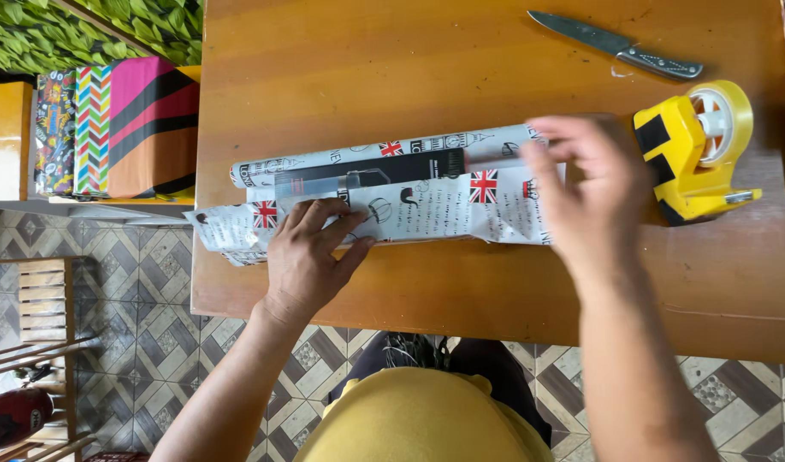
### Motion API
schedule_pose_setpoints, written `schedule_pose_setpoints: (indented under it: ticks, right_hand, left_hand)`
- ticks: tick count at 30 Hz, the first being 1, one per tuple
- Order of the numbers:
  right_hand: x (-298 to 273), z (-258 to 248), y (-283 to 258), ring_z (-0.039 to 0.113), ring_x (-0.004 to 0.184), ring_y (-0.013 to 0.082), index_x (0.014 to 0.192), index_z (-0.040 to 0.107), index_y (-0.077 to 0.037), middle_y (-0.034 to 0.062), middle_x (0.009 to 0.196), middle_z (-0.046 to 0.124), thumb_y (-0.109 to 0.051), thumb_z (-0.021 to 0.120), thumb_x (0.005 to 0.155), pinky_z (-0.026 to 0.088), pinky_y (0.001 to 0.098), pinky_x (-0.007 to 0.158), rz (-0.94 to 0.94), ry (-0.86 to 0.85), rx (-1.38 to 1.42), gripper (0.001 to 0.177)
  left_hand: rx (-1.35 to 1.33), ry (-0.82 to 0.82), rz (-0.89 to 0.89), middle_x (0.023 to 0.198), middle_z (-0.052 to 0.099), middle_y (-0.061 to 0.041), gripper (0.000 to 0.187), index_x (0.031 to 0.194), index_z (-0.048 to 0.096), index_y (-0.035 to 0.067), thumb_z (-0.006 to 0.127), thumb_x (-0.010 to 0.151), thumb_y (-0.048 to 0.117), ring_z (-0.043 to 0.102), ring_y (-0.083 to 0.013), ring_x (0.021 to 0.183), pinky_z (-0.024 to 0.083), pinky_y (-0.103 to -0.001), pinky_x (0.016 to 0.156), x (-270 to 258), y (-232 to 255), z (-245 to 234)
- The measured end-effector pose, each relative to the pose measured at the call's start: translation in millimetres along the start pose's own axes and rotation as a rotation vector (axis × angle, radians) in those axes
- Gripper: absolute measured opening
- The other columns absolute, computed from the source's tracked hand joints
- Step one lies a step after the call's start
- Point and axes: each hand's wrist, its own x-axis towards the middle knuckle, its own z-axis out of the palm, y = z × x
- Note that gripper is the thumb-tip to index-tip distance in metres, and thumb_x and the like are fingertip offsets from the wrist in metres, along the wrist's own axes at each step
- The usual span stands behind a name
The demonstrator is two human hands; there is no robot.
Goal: The person prepares a sheet of patterned wrapping paper by taping a torn edge, then places a rectangular product box on the paper. They fold the paper around the box and secure it with tape, completing the wrapping process.
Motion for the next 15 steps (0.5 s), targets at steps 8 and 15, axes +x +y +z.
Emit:
schedule_pose_setpoints:
  ticks: [8, 15]
  right_hand:
    - [-13.9, -139.5, 88.6, 0.06, 0.083, 0.0115, 0.109, 0.068, -0.006, 0.0028, 0.095, 0.065, -0.021, 0.073, 0.1, 0.048, 0.0273, 0.07, 0.578, 0.153, -0.302, 0.018]
    - [-29.1, -135.8, 120.0, 0.067, 0.082, 0.0212, 0.11, 0.065, -0.01, 0.0062, 0.102, 0.066, -0.026, 0.089, 0.081, 0.056, 0.0398, 0.071, 0.789, -0.082, -0.293, 0.041]
  left_hand:
    - [0.095, 0.048, -0.087, 0.104, 0.069, -0.001, 0.025, 0.099, 0.079, 0.014, 0.088, 0.082, 0.03, 0.066, -0.0235, 0.097, 0.056, -0.036, 0.078, -2.4, 11.7, 12.1]
    - [0.163, 0.127, -0.02, 0.105, 0.067, -0.002, 0.048, 0.104, 0.078, 0.012, 0.096, 0.068, 0.038, 0.064, -0.0249, 0.098, 0.055, -0.037, 0.079, -8.2, 17.1, 19.8]
